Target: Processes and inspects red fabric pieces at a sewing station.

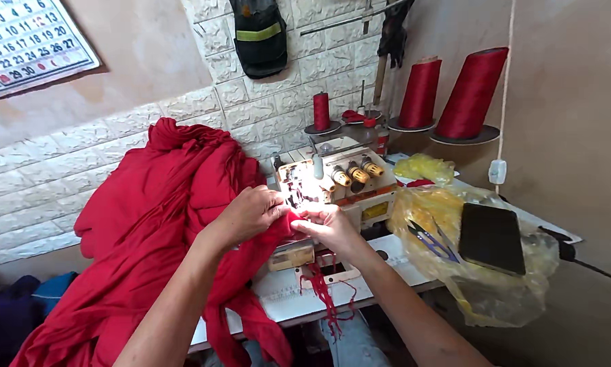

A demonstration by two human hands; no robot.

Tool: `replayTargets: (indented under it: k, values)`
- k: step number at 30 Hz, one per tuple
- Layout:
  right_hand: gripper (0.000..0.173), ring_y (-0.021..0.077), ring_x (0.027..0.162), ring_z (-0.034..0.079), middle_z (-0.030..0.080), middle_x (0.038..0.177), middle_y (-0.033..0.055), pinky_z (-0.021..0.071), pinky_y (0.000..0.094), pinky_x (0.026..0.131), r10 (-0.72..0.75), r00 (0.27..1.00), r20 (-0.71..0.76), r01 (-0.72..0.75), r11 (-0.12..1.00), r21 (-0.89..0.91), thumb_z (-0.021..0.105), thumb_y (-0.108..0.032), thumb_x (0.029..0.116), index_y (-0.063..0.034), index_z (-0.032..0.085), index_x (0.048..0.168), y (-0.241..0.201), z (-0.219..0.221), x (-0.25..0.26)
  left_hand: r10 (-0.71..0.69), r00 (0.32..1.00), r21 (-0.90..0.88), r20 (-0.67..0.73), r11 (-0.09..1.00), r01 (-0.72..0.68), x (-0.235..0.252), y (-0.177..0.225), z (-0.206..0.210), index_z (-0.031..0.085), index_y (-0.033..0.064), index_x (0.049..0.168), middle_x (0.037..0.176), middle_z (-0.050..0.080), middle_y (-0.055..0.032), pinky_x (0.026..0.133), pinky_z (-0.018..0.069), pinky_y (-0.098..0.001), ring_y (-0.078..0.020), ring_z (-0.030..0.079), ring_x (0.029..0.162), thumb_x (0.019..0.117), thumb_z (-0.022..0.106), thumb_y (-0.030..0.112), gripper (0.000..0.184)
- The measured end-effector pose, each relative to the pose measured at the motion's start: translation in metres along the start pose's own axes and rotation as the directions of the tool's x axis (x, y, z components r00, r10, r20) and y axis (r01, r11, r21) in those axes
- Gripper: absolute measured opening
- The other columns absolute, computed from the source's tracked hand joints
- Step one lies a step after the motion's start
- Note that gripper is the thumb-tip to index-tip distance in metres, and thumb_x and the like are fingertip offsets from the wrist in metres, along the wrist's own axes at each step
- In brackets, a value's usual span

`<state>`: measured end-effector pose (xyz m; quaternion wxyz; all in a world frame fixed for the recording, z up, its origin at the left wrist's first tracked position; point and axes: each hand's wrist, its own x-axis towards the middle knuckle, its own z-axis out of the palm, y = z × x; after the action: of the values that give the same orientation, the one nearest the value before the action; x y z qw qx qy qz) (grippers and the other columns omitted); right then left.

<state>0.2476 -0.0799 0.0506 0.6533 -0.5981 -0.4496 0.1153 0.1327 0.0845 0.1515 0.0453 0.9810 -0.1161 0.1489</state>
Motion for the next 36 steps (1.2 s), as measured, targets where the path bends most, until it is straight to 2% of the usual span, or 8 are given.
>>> replayTargets:
  k: [5,9,13,16,22,27,32,36]
  values:
    - [0.010,-0.0033,0.050,0.053,0.067,0.071,-0.0067,0.0456,0.0135,0.048,-0.040,0.969,0.244,-0.055,0.927,0.370,0.068,-0.006,0.0946,-0.0032,0.073,0.103,0.003,-0.009,-0.016,0.108,0.989,-0.195,0.104,0.977,-0.087,0.008,0.009,0.008,0.069,0.0051,0.082,0.073,0.058,0.0002,0.069,0.0445,-0.0256,-0.0068,0.055,0.072,0.1030,0.056,0.029,0.034]
    - [0.011,-0.0037,0.054,0.055,0.071,0.081,-0.0055,0.0472,0.0136,0.051,-0.033,0.977,0.209,-0.049,0.925,0.377,0.067,-0.007,0.0953,-0.0029,0.073,0.104,0.017,-0.005,-0.033,-0.039,0.953,-0.140,0.301,0.987,0.084,0.009,-0.009,0.008,0.074,0.0041,0.091,0.090,0.067,-0.0081,0.086,0.0456,-0.0466,-0.0233,0.061,0.096,0.0975,0.061,0.031,0.030]
    - [0.009,-0.0038,0.056,0.056,0.071,0.082,-0.0052,0.0470,0.0132,0.051,-0.080,0.978,0.194,0.005,0.933,0.359,0.068,-0.009,0.0958,-0.0036,0.072,0.102,0.019,-0.003,-0.036,0.062,0.969,-0.282,0.241,0.959,0.009,0.005,-0.002,0.012,0.076,0.0085,0.091,0.085,0.065,0.0024,0.075,0.0466,-0.0234,-0.0030,0.059,0.082,0.0974,0.064,0.028,0.024]
    - [0.010,-0.0034,0.059,0.057,0.071,0.086,-0.0048,0.0488,0.0135,0.053,-0.080,0.982,0.174,0.016,0.938,0.346,0.068,-0.008,0.0954,-0.0029,0.072,0.103,0.018,-0.003,-0.038,0.122,0.970,-0.301,0.212,0.952,-0.054,0.004,0.013,0.017,0.072,0.0062,0.090,0.083,0.065,-0.0001,0.071,0.0461,-0.0221,-0.0032,0.058,0.078,0.1004,0.061,0.025,0.024]
    - [0.014,-0.0012,0.054,0.053,0.071,0.094,0.0000,0.0472,0.0147,0.049,-0.017,0.992,0.122,-0.021,0.952,0.306,0.067,-0.009,0.0969,-0.0012,0.071,0.108,0.018,0.000,-0.031,-0.045,0.984,0.038,0.174,0.999,0.039,0.002,-0.005,0.012,0.073,0.0086,0.087,0.086,0.066,-0.0047,0.081,0.0487,-0.0469,-0.0228,0.063,0.091,0.0970,0.050,0.028,0.031]
    - [0.012,-0.0017,0.053,0.053,0.071,0.092,-0.0011,0.0466,0.0144,0.048,-0.023,0.994,0.109,-0.015,0.944,0.330,0.067,-0.007,0.0961,-0.0019,0.071,0.106,0.018,0.002,-0.029,0.007,0.984,-0.285,0.176,0.958,0.044,-0.008,0.012,0.008,0.073,0.0058,0.093,0.083,0.064,0.0001,0.071,0.0482,-0.0227,-0.0038,0.058,0.077,0.1004,0.058,0.024,0.024]
    - [0.013,-0.0007,0.059,0.056,0.070,0.094,-0.0006,0.0487,0.0149,0.052,-0.062,0.996,0.056,0.049,0.976,0.214,0.065,-0.011,0.0980,-0.0029,0.071,0.106,0.023,0.004,-0.030,0.002,0.988,0.013,0.152,1.000,-0.004,-0.011,0.012,0.015,0.074,0.0049,0.099,0.090,0.068,-0.0089,0.079,0.0502,-0.0450,-0.0244,0.065,0.090,0.1021,0.054,0.032,0.034]
    - [0.017,0.0016,0.065,0.060,0.069,0.092,-0.0010,0.0528,0.0188,0.059,-0.120,0.992,-0.026,0.121,0.992,0.035,0.063,-0.018,0.0984,-0.0054,0.073,0.104,0.030,0.006,-0.027,0.061,0.990,-0.094,0.130,0.994,-0.049,-0.009,0.008,0.013,0.072,0.0006,0.094,0.094,0.069,-0.0142,0.091,0.0496,-0.0454,-0.0278,0.065,0.098,0.1008,0.057,0.022,0.028]
